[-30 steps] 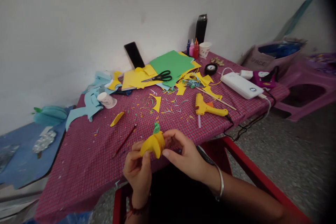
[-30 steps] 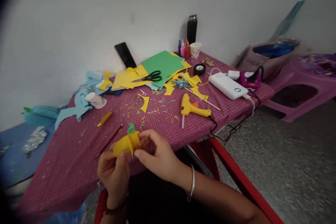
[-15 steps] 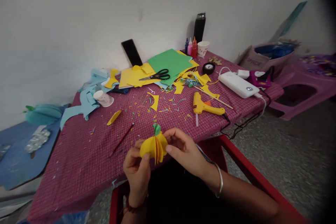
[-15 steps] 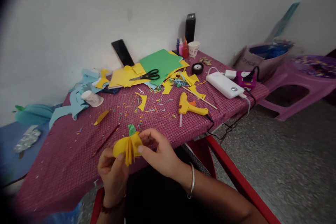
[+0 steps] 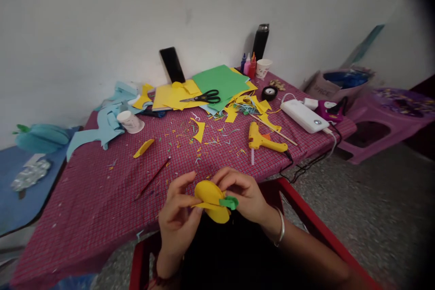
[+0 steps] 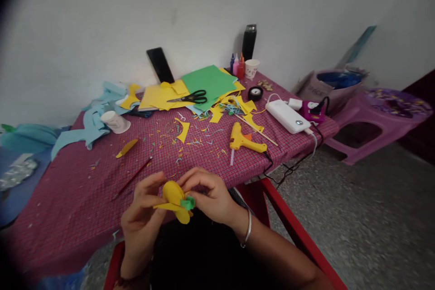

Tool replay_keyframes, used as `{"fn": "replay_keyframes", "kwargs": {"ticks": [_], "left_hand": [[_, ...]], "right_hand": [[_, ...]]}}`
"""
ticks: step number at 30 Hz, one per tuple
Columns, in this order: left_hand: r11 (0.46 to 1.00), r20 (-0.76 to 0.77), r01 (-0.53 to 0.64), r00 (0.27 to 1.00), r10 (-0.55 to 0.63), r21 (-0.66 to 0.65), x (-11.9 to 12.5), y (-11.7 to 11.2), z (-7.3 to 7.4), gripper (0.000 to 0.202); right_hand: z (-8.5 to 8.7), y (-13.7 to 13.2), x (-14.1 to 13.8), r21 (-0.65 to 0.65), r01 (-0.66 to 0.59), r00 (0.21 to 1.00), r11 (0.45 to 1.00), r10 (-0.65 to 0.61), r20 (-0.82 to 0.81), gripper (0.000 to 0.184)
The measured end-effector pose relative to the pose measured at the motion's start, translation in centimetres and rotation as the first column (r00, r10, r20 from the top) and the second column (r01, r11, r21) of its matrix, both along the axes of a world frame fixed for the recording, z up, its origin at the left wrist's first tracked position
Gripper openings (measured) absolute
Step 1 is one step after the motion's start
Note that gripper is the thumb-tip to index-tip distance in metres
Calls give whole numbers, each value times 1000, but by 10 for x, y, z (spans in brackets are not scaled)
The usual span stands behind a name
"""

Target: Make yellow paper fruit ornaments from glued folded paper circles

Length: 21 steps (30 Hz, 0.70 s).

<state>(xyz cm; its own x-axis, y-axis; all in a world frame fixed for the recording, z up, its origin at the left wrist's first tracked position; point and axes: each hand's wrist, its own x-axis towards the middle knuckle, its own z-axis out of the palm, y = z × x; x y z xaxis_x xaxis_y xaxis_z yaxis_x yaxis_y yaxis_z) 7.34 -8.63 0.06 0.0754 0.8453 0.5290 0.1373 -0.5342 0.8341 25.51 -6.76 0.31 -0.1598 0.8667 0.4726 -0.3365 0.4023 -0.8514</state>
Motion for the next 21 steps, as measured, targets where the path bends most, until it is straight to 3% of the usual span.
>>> {"fn": "replay_keyframes", "kwargs": {"ticks": [6, 10, 16, 21], "left_hand": [[998, -95, 46, 995, -41, 50, -1, -2, 11, 17], [995, -63, 29, 998, -23, 92, 2, -2, 13, 16], [956, -125, 20, 992, 17, 292, 3, -1, 15, 22], [953, -190, 14, 981, 46, 302, 3, -4, 13, 26]], "right_hand": [[3, 2, 6, 11, -5, 998, 1000, 5, 64, 12], [7, 0, 9, 14, 24, 992, 1000, -25, 123, 10], [10, 0, 13, 7, 71, 984, 997, -71, 163, 18], [9, 2, 15, 5, 83, 982, 997, -83, 168, 11]]}}
